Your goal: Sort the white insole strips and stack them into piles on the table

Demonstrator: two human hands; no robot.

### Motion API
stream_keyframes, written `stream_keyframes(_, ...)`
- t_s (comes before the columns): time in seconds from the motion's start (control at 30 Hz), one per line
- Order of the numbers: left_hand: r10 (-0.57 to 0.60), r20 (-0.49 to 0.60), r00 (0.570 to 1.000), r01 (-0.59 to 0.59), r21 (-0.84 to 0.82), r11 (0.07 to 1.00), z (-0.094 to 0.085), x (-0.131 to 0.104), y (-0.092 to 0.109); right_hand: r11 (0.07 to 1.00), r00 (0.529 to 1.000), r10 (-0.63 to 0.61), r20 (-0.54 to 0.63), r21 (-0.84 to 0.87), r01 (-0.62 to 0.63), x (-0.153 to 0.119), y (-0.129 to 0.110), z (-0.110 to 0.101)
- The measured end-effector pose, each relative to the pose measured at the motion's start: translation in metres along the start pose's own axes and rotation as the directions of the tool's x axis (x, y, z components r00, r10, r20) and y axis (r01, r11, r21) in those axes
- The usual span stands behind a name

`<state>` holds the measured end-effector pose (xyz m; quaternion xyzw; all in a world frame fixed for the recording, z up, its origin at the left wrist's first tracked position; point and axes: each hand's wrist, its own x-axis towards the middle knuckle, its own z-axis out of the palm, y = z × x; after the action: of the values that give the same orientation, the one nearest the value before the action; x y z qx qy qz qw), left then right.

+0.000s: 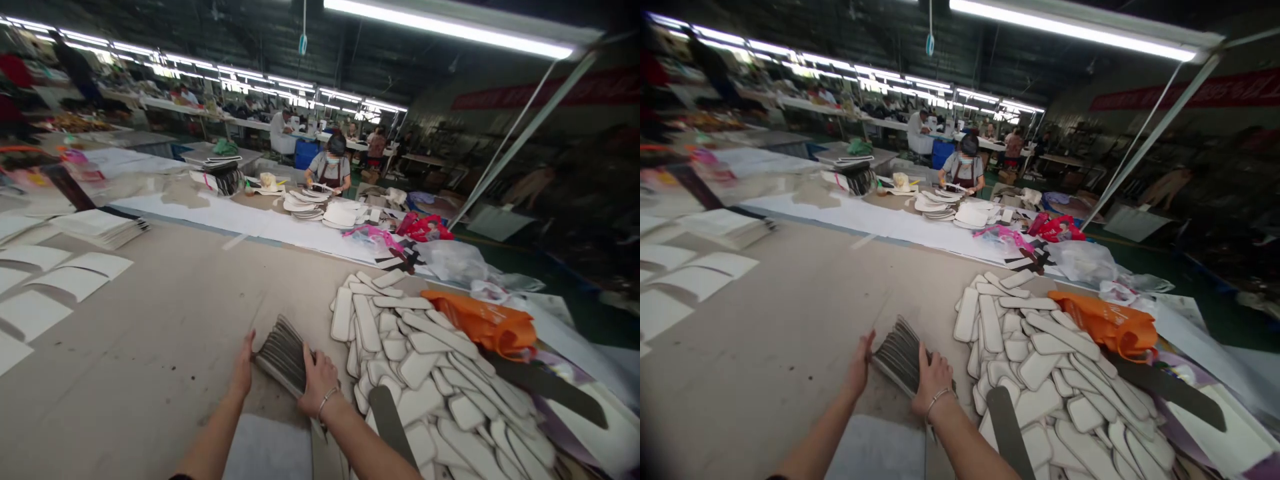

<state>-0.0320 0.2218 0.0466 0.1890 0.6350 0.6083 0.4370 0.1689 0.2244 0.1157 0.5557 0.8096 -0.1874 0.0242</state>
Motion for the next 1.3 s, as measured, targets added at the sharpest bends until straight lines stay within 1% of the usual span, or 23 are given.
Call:
stream_keyframes(0.03,0.003,0.016,1.000,-0.004,0.028,1.000,-0.005,0.013,-0.006,0.999,1.000,-0.008,0.021,-0.045,0.009,0.008,-0.004,0.009)
stream_keyframes(0.1,0.007,0.053,0.999,-0.010,0.068,0.998,-0.010,0.027,-0.018,0.995,0.997,0.013,0.083,-0.101,-0.005,0.020,-0.009,0.026)
stream_keyframes(0.13,0.016,0.076,0.997,-0.022,0.082,0.996,-0.009,0.030,-0.025,0.994,0.994,0.031,0.108,-0.109,-0.019,0.023,-0.010,0.032)
stream_keyframes(0.2,0.072,0.122,0.990,-0.086,0.116,0.989,-0.003,0.031,-0.036,0.995,0.989,0.052,0.140,-0.093,-0.039,0.027,-0.011,0.041)
stream_keyframes(0.27,0.145,0.155,0.977,-0.170,0.162,0.972,0.005,0.028,-0.045,0.997,0.988,0.043,0.145,-0.067,-0.033,0.029,-0.010,0.044)
stream_keyframes(0.33,0.194,0.174,0.965,-0.228,0.203,0.952,0.010,0.026,-0.052,0.998,0.989,0.035,0.142,-0.064,-0.026,0.031,-0.008,0.043)
stream_keyframes(0.43,0.207,0.175,0.962,-0.244,0.224,0.944,0.009,0.029,-0.057,0.996,0.991,0.053,0.126,-0.081,-0.043,0.036,-0.005,0.042)
stream_keyframes(0.5,0.212,0.158,0.964,-0.245,0.231,0.941,0.005,0.035,-0.057,0.995,0.990,0.059,0.127,-0.084,-0.049,0.040,-0.003,0.041)
stream_keyframes(0.57,0.231,0.133,0.964,-0.258,0.250,0.933,0.000,0.043,-0.052,0.996,0.990,0.046,0.131,-0.083,-0.036,0.042,-0.002,0.041)
stream_keyframes(0.6,0.237,0.139,0.962,-0.266,0.256,0.929,-0.002,0.047,-0.048,0.996,0.991,0.037,0.132,-0.084,-0.026,0.041,-0.002,0.041)
stream_keyframes(0.63,0.231,0.168,0.958,-0.269,0.258,0.928,-0.003,0.052,-0.043,0.996,0.991,0.023,0.134,-0.086,-0.011,0.041,-0.002,0.041)
stream_keyframes(0.67,0.208,0.220,0.953,-0.263,0.257,0.930,-0.003,0.056,-0.038,0.996,0.991,0.008,0.135,-0.089,0.005,0.039,-0.002,0.041)
stream_keyframes(0.77,0.094,0.392,0.915,-0.203,0.245,0.948,0.000,0.063,-0.023,0.995,0.990,-0.025,0.139,-0.096,0.039,0.032,-0.003,0.043)
stream_keyframes(0.83,0.057,0.424,0.904,-0.177,0.249,0.952,0.002,0.061,-0.017,0.996,0.989,-0.021,0.145,-0.087,0.034,0.028,-0.003,0.044)
stream_keyframes(1.0,0.048,0.405,0.913,-0.169,0.268,0.948,0.001,0.048,-0.019,0.999,0.986,0.003,0.170,-0.045,0.004,0.028,0.000,0.040)
stream_keyframes(1.07,0.038,0.401,0.915,-0.156,0.266,0.951,-0.001,0.047,-0.021,1.000,0.985,0.012,0.173,-0.028,-0.007,0.033,0.003,0.034)
stream_keyframes(1.1,0.038,0.380,0.924,-0.141,0.249,0.958,-0.001,0.048,-0.021,1.000,0.984,0.020,0.178,-0.010,-0.018,0.036,0.005,0.031)
stream_keyframes(1.17,0.059,0.275,0.960,-0.106,0.160,0.981,-0.002,0.051,-0.019,0.995,0.979,0.046,0.199,0.076,-0.063,0.044,0.010,0.024)
stream_keyframes(1.23,0.076,0.098,0.992,-0.079,0.019,0.997,-0.002,0.052,-0.015,0.955,0.971,0.082,0.223,0.260,-0.140,0.056,0.014,0.018)
stream_keyframes(1.27,0.064,0.017,0.998,-0.063,-0.050,0.997,-0.001,0.052,-0.013,0.899,0.964,0.101,0.246,0.393,-0.194,0.064,0.015,0.015)
stream_keyframes(1.3,0.038,-0.026,0.999,-0.041,-0.104,0.994,-0.001,0.051,-0.012,0.802,0.952,0.112,0.285,0.540,-0.256,0.073,0.015,0.013)
